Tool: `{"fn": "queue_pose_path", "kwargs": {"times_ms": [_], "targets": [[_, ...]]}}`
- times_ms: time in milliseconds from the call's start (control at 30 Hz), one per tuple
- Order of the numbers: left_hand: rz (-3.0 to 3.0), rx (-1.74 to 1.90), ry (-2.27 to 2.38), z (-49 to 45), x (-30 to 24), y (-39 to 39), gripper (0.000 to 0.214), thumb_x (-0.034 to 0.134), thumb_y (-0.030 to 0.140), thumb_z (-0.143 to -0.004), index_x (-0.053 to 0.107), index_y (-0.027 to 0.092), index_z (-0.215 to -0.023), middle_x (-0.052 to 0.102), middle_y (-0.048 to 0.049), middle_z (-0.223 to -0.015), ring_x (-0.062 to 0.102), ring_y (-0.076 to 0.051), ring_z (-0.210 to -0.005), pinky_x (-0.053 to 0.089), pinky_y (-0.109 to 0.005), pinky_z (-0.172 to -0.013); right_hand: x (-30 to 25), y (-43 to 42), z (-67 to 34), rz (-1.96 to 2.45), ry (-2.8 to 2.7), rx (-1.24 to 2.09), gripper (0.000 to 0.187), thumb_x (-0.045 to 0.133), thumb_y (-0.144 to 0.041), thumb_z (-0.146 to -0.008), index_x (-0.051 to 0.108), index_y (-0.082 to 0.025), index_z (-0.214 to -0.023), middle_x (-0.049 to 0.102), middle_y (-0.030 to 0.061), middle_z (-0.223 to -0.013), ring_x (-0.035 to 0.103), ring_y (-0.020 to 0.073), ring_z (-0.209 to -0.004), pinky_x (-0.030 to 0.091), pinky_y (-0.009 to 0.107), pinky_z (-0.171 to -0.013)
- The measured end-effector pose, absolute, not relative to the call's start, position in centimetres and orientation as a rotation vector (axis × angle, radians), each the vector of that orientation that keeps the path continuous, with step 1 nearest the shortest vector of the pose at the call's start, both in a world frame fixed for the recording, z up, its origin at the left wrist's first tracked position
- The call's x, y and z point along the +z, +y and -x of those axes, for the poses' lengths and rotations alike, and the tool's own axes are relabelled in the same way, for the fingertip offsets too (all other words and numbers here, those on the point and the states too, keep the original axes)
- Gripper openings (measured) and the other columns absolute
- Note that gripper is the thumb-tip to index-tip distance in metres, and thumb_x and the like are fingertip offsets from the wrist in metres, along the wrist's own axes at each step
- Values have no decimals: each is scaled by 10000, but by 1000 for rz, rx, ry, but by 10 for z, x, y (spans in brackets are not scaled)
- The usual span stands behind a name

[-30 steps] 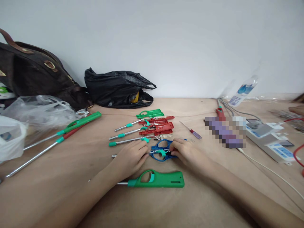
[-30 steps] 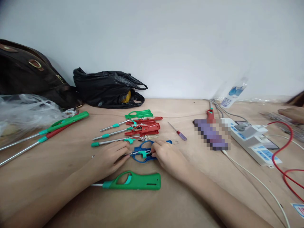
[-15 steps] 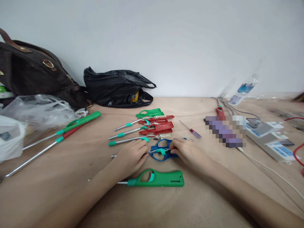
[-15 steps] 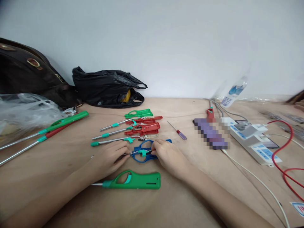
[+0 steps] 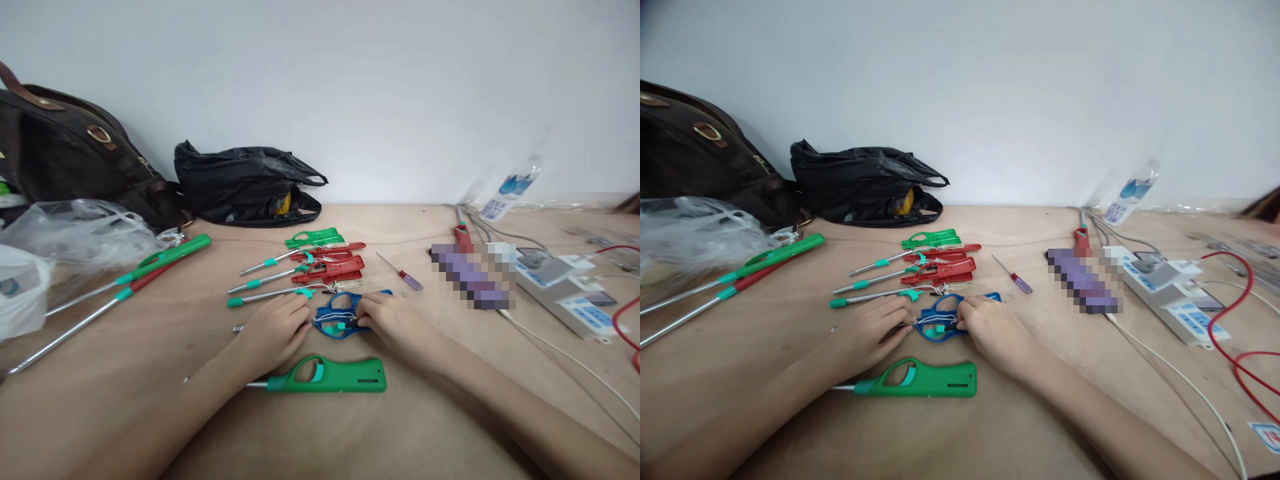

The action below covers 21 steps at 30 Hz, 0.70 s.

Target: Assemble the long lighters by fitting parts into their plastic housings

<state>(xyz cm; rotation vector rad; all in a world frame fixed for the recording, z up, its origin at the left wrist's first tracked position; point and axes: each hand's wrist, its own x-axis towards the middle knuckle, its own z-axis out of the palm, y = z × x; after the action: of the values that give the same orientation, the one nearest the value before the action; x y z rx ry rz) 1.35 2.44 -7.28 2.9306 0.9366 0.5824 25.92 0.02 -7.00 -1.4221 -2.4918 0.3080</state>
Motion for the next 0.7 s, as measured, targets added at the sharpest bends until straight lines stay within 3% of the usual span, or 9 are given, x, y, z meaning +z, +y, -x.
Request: {"fn": "queue_pose_path", "kwargs": {"times_ms": [700], "targets": [[-2902,595,931,-13,-73,24,208,418,148,-916,588,171,-800,635,-62,-861,596,-195,-813,499,-308,-713,-72,-6,-257,1517,-2492,186,143,507,-135,-886,631,-159,-819,668,89,-794,626,212,-717,382,289,-593]]}}
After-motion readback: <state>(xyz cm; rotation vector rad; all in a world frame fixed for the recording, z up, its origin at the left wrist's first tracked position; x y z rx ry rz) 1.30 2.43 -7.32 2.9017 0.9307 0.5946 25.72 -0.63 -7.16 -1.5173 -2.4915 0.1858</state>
